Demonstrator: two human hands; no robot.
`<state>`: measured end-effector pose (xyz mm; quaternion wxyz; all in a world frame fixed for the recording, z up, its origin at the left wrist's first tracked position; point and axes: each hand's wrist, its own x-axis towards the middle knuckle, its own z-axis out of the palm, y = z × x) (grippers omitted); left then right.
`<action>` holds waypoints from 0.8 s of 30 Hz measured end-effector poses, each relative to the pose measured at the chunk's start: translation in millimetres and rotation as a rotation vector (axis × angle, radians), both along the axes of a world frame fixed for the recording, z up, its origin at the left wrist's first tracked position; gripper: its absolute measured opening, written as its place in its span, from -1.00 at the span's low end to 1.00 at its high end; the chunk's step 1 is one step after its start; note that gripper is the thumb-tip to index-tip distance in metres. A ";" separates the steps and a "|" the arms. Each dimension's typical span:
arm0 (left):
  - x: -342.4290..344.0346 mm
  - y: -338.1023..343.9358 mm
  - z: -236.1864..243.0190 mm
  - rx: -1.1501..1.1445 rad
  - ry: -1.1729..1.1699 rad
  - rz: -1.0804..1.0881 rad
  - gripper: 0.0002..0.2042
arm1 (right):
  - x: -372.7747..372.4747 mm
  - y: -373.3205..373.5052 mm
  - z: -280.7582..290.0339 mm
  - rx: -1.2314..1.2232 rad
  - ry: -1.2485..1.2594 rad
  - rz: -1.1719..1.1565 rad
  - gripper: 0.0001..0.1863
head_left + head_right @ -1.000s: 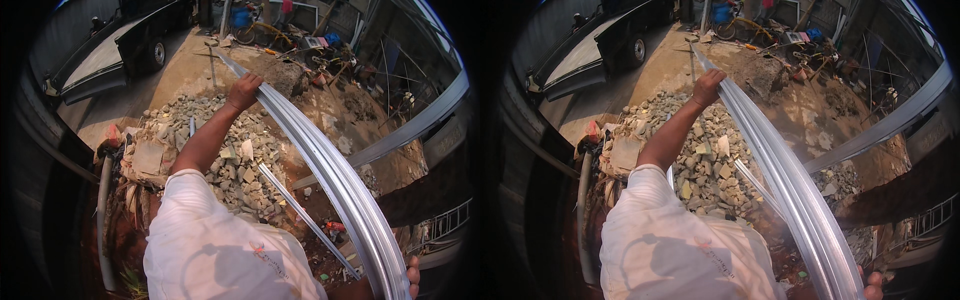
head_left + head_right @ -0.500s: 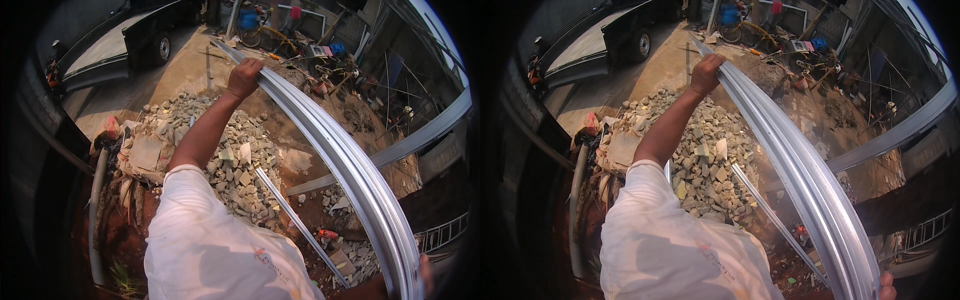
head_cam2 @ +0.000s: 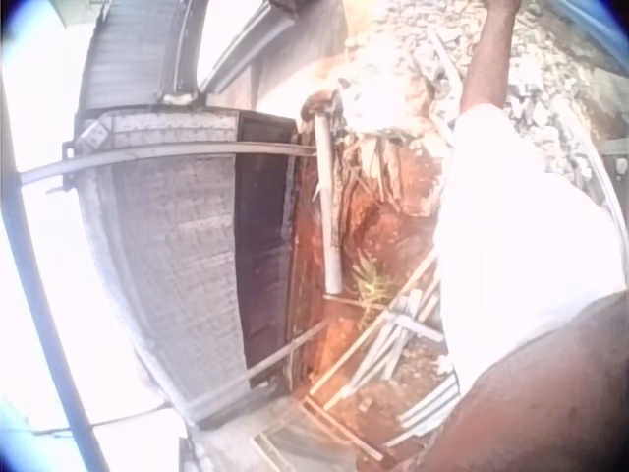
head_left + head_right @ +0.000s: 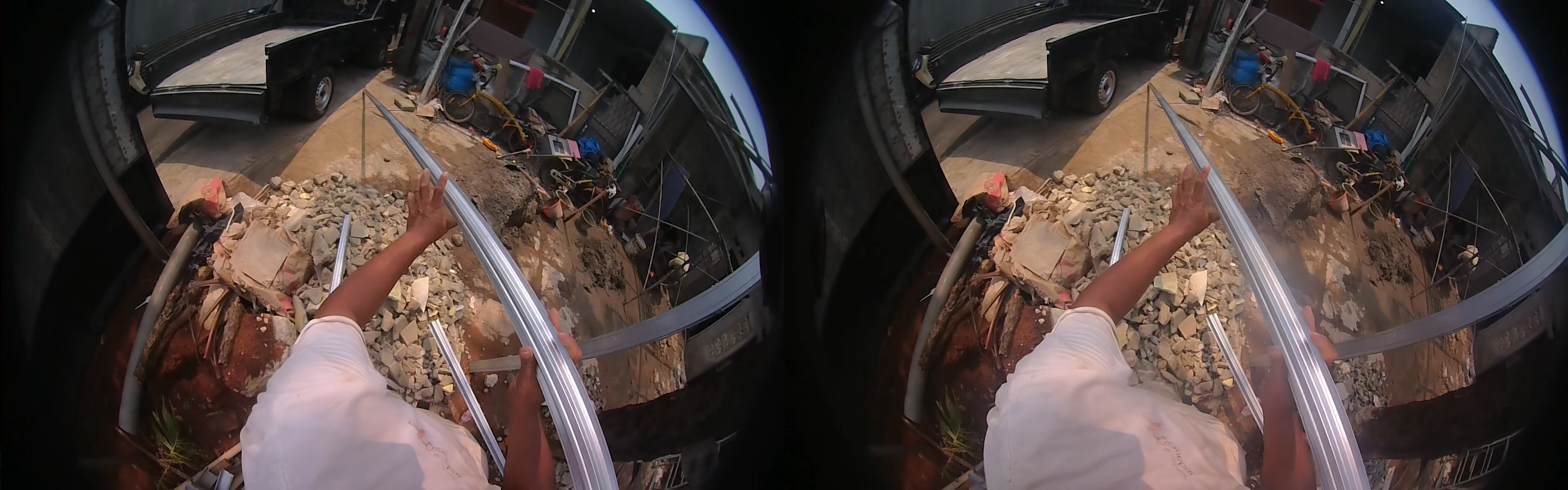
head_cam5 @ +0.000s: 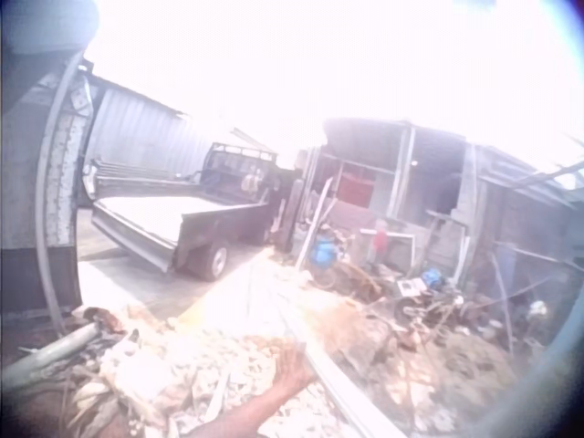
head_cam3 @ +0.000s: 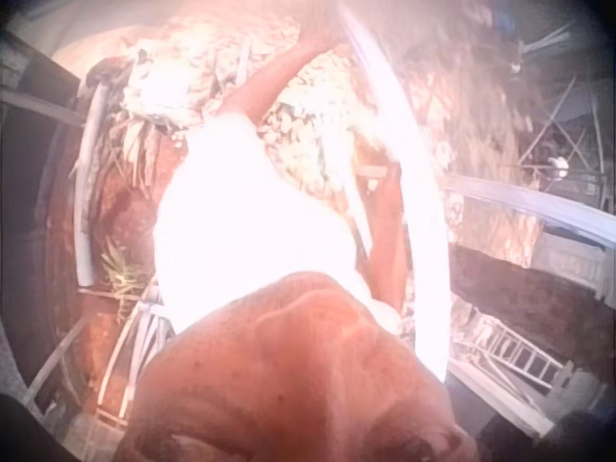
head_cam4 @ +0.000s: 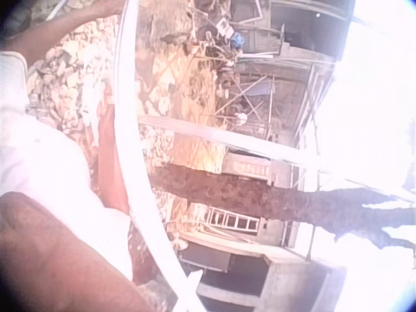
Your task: The person picks up long metal profiles from a pile of debris, carries them to a work area, and measures them using a tape measure. The person then uses a utility knife to mark the metal profile at the measured length.
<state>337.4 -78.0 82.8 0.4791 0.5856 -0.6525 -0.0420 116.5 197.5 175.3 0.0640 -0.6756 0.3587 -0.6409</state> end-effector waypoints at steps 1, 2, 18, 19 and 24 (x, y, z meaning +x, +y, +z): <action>-4.6 22.2 -3.8 -0.073 -0.049 -0.098 0.14 | -3.4 -8.5 -10.6 0.005 -0.024 0.024 -0.46; -5.6 40.1 -4.3 -0.140 -0.101 -0.197 0.14 | -7.1 -13.5 -20.8 0.014 -0.050 0.048 -0.45; -123.9 78.9 46.9 -0.474 -0.479 -0.984 -0.63 | -74.7 33.9 -80.6 0.308 -0.465 0.157 0.09; -114.4 75.1 46.1 -0.393 -0.501 -0.942 -0.65 | -85.7 51.3 -77.3 0.299 -0.347 0.023 0.17; -80.0 15.5 54.3 -0.265 -0.526 -0.862 -0.53 | -111.6 170.1 4.1 -0.072 -0.462 -0.206 0.39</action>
